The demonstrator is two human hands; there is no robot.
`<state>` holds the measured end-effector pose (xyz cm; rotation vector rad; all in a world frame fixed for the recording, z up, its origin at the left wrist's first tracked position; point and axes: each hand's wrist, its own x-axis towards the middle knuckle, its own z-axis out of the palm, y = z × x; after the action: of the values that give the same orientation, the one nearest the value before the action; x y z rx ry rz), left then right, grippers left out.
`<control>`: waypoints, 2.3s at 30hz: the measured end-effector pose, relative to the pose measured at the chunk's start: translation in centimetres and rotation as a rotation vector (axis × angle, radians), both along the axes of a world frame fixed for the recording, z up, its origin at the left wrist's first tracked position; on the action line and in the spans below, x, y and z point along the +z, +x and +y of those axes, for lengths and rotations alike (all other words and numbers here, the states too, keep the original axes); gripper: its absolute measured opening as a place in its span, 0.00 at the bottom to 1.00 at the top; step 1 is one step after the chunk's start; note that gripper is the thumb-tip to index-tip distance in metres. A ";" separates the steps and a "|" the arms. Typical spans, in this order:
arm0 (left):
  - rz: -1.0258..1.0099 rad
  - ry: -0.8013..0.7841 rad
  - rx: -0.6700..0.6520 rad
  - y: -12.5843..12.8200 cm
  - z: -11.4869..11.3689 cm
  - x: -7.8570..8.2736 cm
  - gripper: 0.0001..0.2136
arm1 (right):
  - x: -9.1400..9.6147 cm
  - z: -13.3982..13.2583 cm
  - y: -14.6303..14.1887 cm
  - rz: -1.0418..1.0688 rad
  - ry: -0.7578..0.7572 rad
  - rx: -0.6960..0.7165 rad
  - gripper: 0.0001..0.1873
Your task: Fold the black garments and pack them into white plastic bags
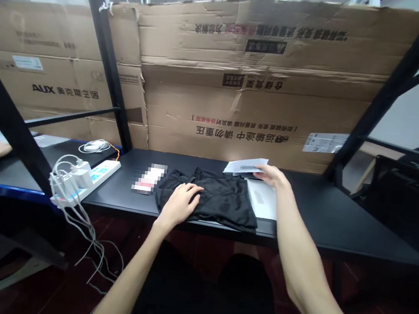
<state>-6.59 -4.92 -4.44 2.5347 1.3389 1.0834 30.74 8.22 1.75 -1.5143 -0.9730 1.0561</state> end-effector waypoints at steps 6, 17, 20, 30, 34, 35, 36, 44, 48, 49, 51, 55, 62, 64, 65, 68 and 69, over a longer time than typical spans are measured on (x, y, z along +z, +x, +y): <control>-0.017 0.026 0.000 0.1 -0.2 0.5 0.15 | 1.1 -1.9 -2.0 0.123 0.228 0.020 0.10; -0.060 0.309 0.027 0.5 -1.0 1.3 0.16 | -2.6 -12.4 -10.3 0.323 0.308 0.251 0.15; -0.001 0.325 -0.032 0.9 -1.2 1.3 0.15 | -3.9 -14.3 -12.1 0.382 0.263 0.333 0.20; 0.062 0.318 -0.079 1.5 -1.8 0.9 0.10 | -4.4 -17.1 -10.7 0.049 0.190 0.470 0.26; 0.048 0.343 -0.105 2.0 -2.1 1.0 0.10 | -4.5 -17.9 -9.8 -0.051 0.310 0.500 0.27; 0.049 0.340 -0.107 2.2 -2.1 1.0 0.10 | -4.4 -18.1 -9.8 -0.067 0.340 0.520 0.25; 0.052 0.336 -0.108 2.4 -2.2 1.0 0.11 | -4.3 -18.3 -9.8 -0.089 0.365 0.537 0.23; 0.004 0.398 -0.109 3.2 -3.4 1.7 0.10 | -3.1 -20.1 -11.1 -0.234 0.502 0.599 0.11; -0.007 0.412 -0.106 3.1 -3.9 2.2 0.10 | -2.9 -20.5 -11.8 -0.246 0.542 0.544 0.11; -0.011 0.421 -0.107 3.1 -3.9 2.2 0.10 | -2.9 -20.5 -12.0 -0.246 0.550 0.525 0.12; -0.019 0.441 -0.109 2.9 -4.0 2.3 0.09 | -2.9 -20.5 -12.2 -0.239 0.566 0.498 0.11; -0.012 0.453 -0.110 2.6 -4.0 2.4 0.09 | -3.2 -20.4 -12.4 -0.244 0.587 0.477 0.10; 0.016 0.441 -0.117 2.7 -3.8 2.0 0.09 | -3.3 -20.5 -12.4 -0.394 0.673 0.405 0.06; -0.005 0.485 -0.128 2.7 -3.7 1.9 0.08 | -3.3 -20.5 -12.4 -0.402 0.685 0.395 0.06; -0.018 0.514 -0.132 2.8 -3.6 1.9 0.07 | -3.4 -20.4 -12.4 -0.403 0.692 0.391 0.06; -0.053 0.588 -0.130 2.9 -3.5 2.0 0.05 | -3.6 -20.2 -12.4 -0.409 0.722 0.386 0.07; -0.060 0.601 -0.125 2.9 -3.5 2.0 0.04 | -3.7 -20.1 -12.5 -0.413 0.732 0.381 0.07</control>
<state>-3.71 -8.46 -2.39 2.8886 0.9192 1.7277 18.26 -11.90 -1.98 -0.9555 -1.7587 0.5217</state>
